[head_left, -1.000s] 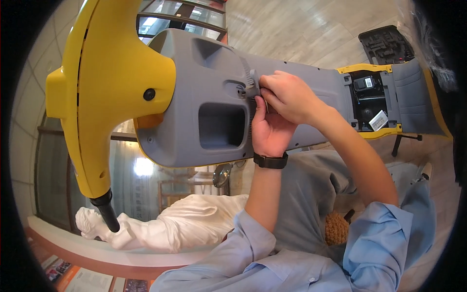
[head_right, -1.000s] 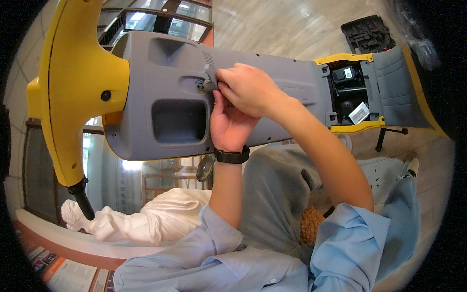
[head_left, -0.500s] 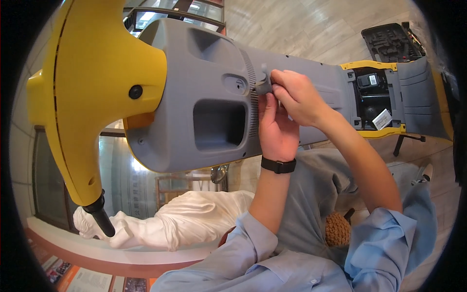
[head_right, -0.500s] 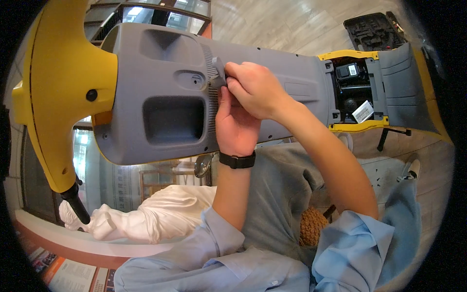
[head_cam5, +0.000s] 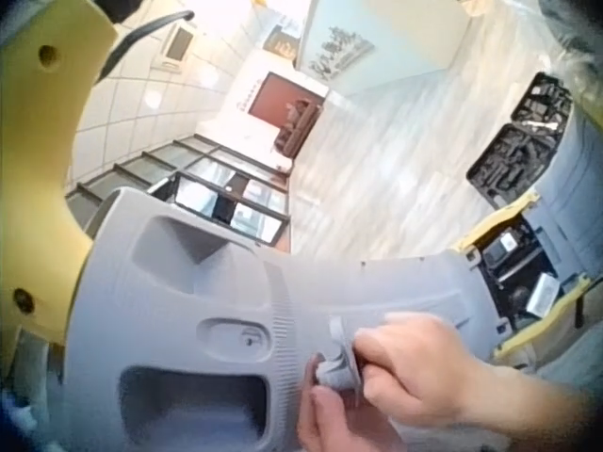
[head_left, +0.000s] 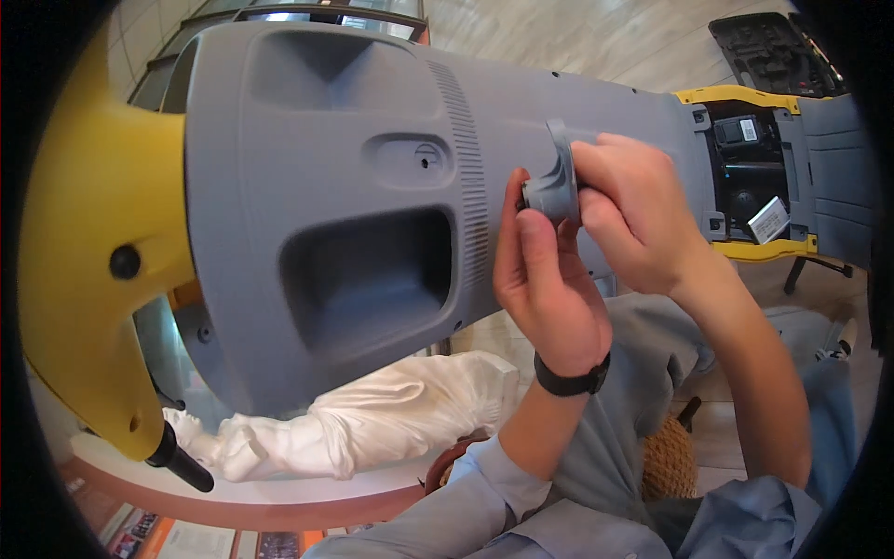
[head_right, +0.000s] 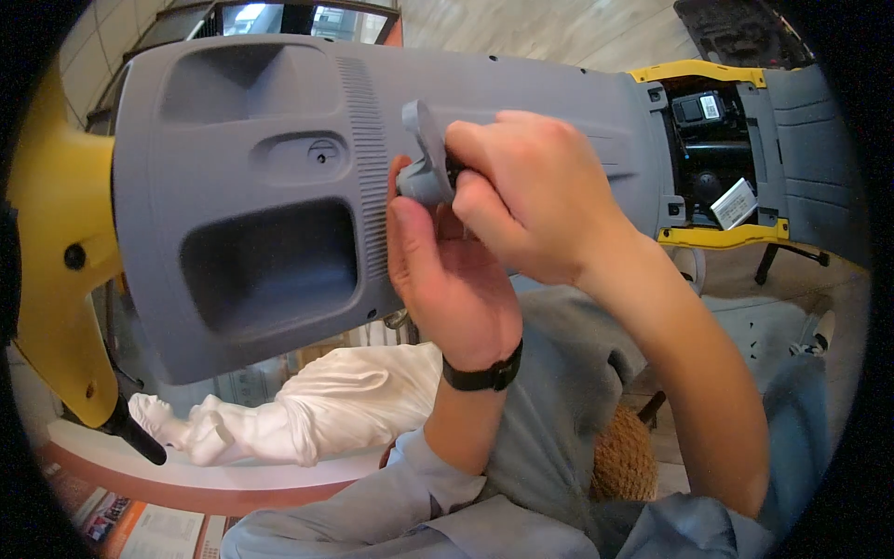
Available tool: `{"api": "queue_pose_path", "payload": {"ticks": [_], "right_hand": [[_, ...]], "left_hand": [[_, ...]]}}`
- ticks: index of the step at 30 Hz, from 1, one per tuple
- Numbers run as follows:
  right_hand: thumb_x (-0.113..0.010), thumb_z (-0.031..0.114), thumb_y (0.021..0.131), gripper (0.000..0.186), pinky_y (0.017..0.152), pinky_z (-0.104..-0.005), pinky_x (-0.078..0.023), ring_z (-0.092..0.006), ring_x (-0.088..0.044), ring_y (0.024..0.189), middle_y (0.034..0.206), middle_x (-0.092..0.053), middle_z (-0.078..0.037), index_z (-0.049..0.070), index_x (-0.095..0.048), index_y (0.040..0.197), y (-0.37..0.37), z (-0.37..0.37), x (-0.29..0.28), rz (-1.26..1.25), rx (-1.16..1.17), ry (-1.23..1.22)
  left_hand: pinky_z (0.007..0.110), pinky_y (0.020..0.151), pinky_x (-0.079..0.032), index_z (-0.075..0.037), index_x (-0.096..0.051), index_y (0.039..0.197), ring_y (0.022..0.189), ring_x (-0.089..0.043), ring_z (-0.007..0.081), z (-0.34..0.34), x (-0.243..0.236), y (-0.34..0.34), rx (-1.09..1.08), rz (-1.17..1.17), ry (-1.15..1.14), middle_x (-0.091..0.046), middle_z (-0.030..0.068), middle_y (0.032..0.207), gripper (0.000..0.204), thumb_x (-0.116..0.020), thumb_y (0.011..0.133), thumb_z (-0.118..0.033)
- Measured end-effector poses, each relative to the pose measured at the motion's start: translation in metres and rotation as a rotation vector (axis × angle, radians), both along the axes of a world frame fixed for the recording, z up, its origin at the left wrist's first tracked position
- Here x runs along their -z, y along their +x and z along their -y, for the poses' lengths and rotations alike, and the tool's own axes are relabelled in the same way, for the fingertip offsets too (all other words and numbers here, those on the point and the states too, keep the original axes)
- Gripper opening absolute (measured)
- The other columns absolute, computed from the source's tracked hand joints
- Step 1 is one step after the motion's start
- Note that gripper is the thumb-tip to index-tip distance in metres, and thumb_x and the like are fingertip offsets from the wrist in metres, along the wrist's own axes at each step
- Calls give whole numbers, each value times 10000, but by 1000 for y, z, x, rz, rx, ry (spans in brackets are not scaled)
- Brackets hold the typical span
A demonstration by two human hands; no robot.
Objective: Remove and reattach the plastic body panels and port covers on a yellow electric scooter.
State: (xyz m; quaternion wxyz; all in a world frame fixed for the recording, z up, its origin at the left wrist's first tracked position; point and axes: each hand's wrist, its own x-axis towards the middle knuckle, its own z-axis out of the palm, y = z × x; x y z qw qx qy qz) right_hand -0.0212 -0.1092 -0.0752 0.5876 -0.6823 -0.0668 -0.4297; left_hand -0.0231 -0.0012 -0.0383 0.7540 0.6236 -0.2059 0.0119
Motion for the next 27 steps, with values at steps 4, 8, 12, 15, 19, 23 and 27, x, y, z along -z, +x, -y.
{"api": "queue_pose_path", "payload": {"ticks": [4,8,12,15,19,23,27], "right_hand": [[-510,166,692,191,568,-429,-361,-362,-428,626,664,-442,-172,-6,-456,754,-3,-12,8,14,46,74],[-532,193,648,220,535,-416,-343,-335,-411,601,640,-407,-147,9,-446,730,-1,-13,14,87,96,39],[-583,193,657,240,532,-355,-349,-248,-419,598,690,-457,-107,23,-438,745,1,-7,13,105,136,40],[-718,120,728,325,630,-232,-409,-84,-468,715,929,-571,-66,49,-413,818,1,-19,14,17,-118,463],[-728,50,783,335,696,-228,-445,-79,-499,767,936,-576,-67,59,-395,816,0,-26,11,-36,-300,675],[-709,3,824,228,672,-228,-419,-71,-446,727,784,-449,-22,15,-500,912,1,-37,10,-66,-178,726],[-706,28,827,240,585,-226,-372,-68,-386,654,667,-350,3,-40,-618,1040,-6,-36,7,-61,-112,724]], "left_hand": [[349,969,-455,4,-460,1406,1132,-569,181,-4,4,-2,49,-130,-90,-597,115,1242,442,-402,1070,-277],[365,996,-444,-9,-430,1430,1140,-574,194,-12,6,-1,77,-244,-124,-595,105,1256,461,-359,1078,-298],[386,997,-460,-26,-406,1454,1130,-588,209,-15,12,-1,137,-296,-117,-582,116,1281,456,-356,1082,-286],[391,999,-473,-24,-365,1479,1147,-586,240,-17,18,4,162,-250,-97,-546,120,1324,449,-338,1090,-247],[374,1025,-458,-7,-353,1481,1160,-576,234,-8,12,14,169,-204,-109,-538,137,1334,444,-351,1088,-212],[365,1029,-457,10,-404,1456,1173,-564,219,-2,10,10,54,-119,39,-524,142,1380,422,-413,1069,-157],[333,970,-484,25,-472,1394,1105,-589,183,-3,17,11,-88,155,331,-586,121,1268,395,-394,1078,-199]]}}
